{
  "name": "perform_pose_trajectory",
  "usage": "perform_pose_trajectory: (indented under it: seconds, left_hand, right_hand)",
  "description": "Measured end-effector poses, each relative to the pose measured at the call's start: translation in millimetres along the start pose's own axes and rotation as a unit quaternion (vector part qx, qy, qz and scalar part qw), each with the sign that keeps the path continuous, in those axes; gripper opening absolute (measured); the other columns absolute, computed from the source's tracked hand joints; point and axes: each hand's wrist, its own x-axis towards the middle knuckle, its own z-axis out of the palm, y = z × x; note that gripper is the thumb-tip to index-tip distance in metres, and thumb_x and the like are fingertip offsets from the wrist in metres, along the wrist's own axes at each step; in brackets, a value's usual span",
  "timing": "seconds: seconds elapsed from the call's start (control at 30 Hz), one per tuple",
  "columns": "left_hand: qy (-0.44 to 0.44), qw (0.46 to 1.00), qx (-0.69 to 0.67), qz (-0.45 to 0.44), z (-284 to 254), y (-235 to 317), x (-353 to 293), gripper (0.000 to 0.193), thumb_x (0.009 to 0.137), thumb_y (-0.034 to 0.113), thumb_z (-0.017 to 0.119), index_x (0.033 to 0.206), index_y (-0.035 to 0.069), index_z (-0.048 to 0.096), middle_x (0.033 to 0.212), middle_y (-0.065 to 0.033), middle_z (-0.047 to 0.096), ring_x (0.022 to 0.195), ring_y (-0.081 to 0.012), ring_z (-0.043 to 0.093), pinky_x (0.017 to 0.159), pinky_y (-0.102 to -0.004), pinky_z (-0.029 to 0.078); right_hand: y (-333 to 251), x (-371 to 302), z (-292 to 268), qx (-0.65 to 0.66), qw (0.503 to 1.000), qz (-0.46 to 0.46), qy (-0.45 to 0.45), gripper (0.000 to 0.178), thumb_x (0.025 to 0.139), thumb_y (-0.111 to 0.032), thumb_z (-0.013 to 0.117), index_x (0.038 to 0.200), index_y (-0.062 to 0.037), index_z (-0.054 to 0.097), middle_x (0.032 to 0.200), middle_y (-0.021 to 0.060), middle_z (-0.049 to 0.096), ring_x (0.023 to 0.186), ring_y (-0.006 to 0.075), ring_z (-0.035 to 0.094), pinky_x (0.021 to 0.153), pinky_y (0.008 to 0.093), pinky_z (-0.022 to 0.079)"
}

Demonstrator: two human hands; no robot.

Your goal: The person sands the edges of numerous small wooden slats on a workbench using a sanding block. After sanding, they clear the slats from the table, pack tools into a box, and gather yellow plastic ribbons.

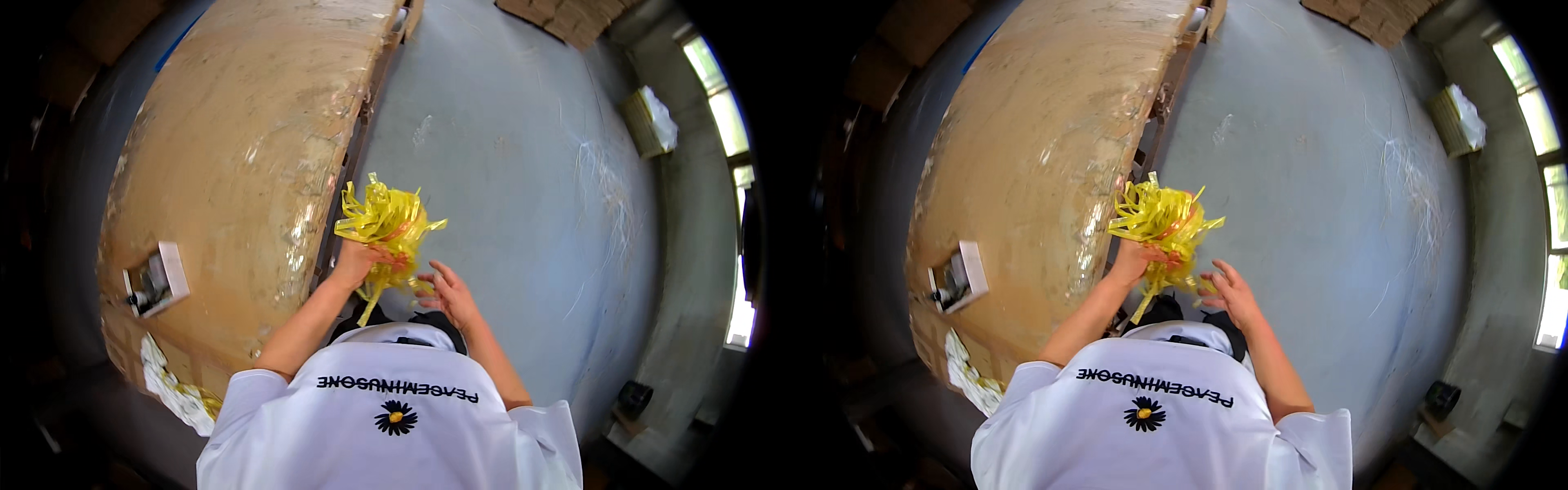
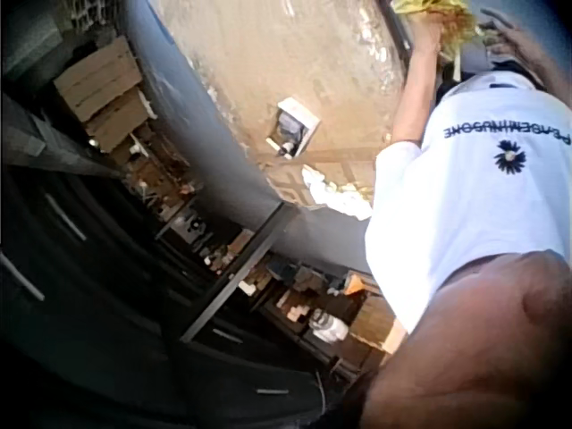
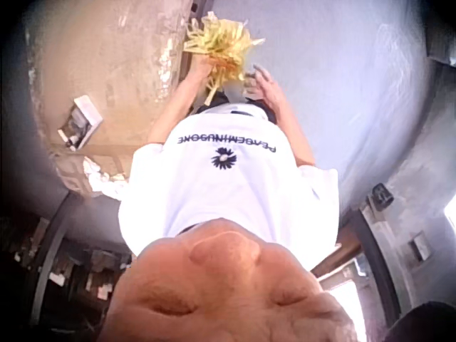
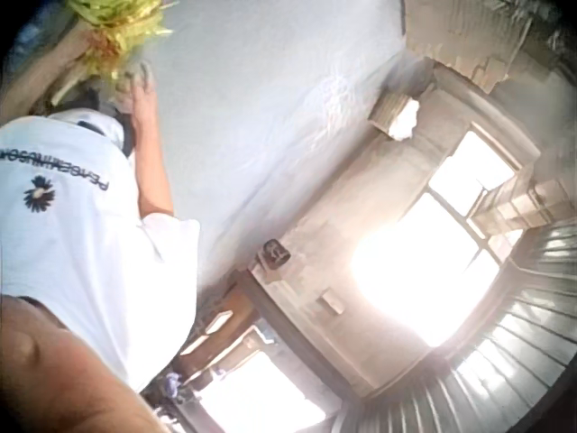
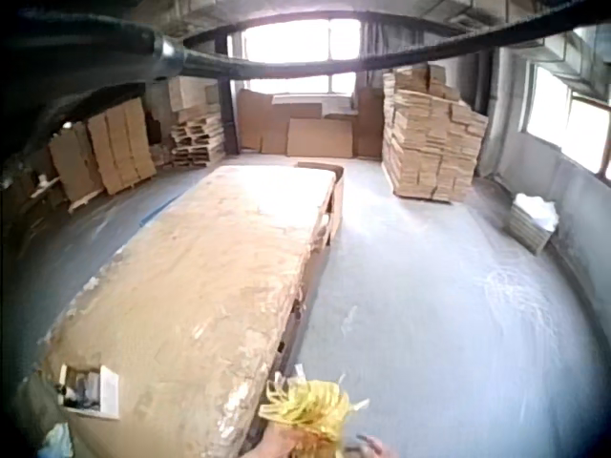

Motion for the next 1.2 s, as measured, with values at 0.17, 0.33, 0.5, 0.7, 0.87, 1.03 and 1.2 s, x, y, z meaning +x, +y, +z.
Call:
perform_pose_trajectory:
  seconds: [0.17,0.33,0.5,0.7,0.87,1.03,1.2]
  left_hand:
    - [-0.019,0.987,-0.156,-0.033,34.2,5.3,97.0,0.047,0.088,-0.006,0.063,0.133,-0.001,0.054,0.122,-0.0161,0.066,0.094,-0.0239,0.072,0.072,-0.0351,0.063]
    - [0.033,0.978,0.111,-0.176,43.5,-21.7,193.6,0.054,0.087,0.004,0.074,0.136,0.0,0.052,0.126,-0.0128,0.064,0.109,-0.0248,0.067,0.086,-0.0345,0.059]
    - [0.013,0.948,0.317,0.033,73.5,-62.4,326.0,0.056,0.085,0.001,0.072,0.138,0.006,0.053,0.133,-0.0091,0.058,0.12,-0.0197,0.057,0.099,-0.033,0.048]
    - [0.047,0.903,0.414,-0.104,131.8,-92.8,444.8,0.053,0.089,-0.005,0.064,0.139,0.006,0.05,0.132,-0.0118,0.059,0.125,-0.0238,0.057,0.102,-0.0366,0.049]
    - [0.039,0.937,0.324,-0.125,147.3,-117.1,552.4,0.066,0.087,-0.002,0.07,0.146,0.006,0.04,0.139,-0.0092,0.053,0.127,-0.0213,0.054,0.108,-0.0342,0.043]
    - [0.104,0.946,0.252,-0.177,112.0,-139.0,670.8,0.043,0.102,0.019,0.055,0.142,0.008,0.044,0.132,-0.007,0.057,0.121,-0.0171,0.057,0.102,-0.0336,0.048]
    - [0.187,0.964,0.028,-0.188,64.8,-164.5,785.1,0.04,0.1,0.025,0.056,0.135,0.008,0.049,0.128,-0.0072,0.059,0.116,-0.0186,0.06,0.098,-0.0335,0.051]
  right_hand:
    - [-62.9,58.8,8.6,0.198,0.978,0.016,-0.064,0.059,0.102,-0.049,0.056,0.146,-0.0128,0.045,0.14,0.008,0.056,0.121,0.0253,0.058,0.097,0.049,0.052]
    - [-114.9,137.1,-44.6,0.246,0.958,-0.094,-0.117,0.071,0.1,-0.046,0.061,0.152,-0.0068,0.034,0.143,0.009,0.052,0.131,0.0237,0.053,0.104,0.0477,0.048]
    - [-182.0,266.5,-122.0,0.306,0.945,0.016,-0.111,0.05,0.1,-0.033,0.063,0.139,-0.0055,0.046,0.122,0.0079,0.062,0.102,0.018,0.064,0.081,0.0355,0.056]
    - [-275.3,357.8,-188.2,0.412,0.911,0.009,-0.003,0.043,0.095,-0.017,0.07,0.131,-0.0016,0.053,0.115,0.0069,0.066,0.097,0.0169,0.067,0.083,0.0305,0.057]
    - [-318.5,421.4,-237.2,0.439,0.89,0.013,0.127,0.044,0.096,-0.019,0.07,0.133,-0.0043,0.053,0.12,0.0052,0.065,0.106,0.0174,0.066,0.087,0.0327,0.056]
    - [-364.2,513.7,-262.0,0.421,0.888,0.038,0.18,0.036,0.097,-0.02,0.068,0.126,-0.0036,0.056,0.109,0.0008,0.063,0.079,0.0072,0.061,0.056,0.0208,0.047]
    - [-403.1,623.9,-276.6,0.38,0.895,-0.023,0.231,0.036,0.096,-0.019,0.068,0.125,-0.0006,0.055,0.109,0.004,0.064,0.084,0.0099,0.063,0.063,0.0234,0.051]
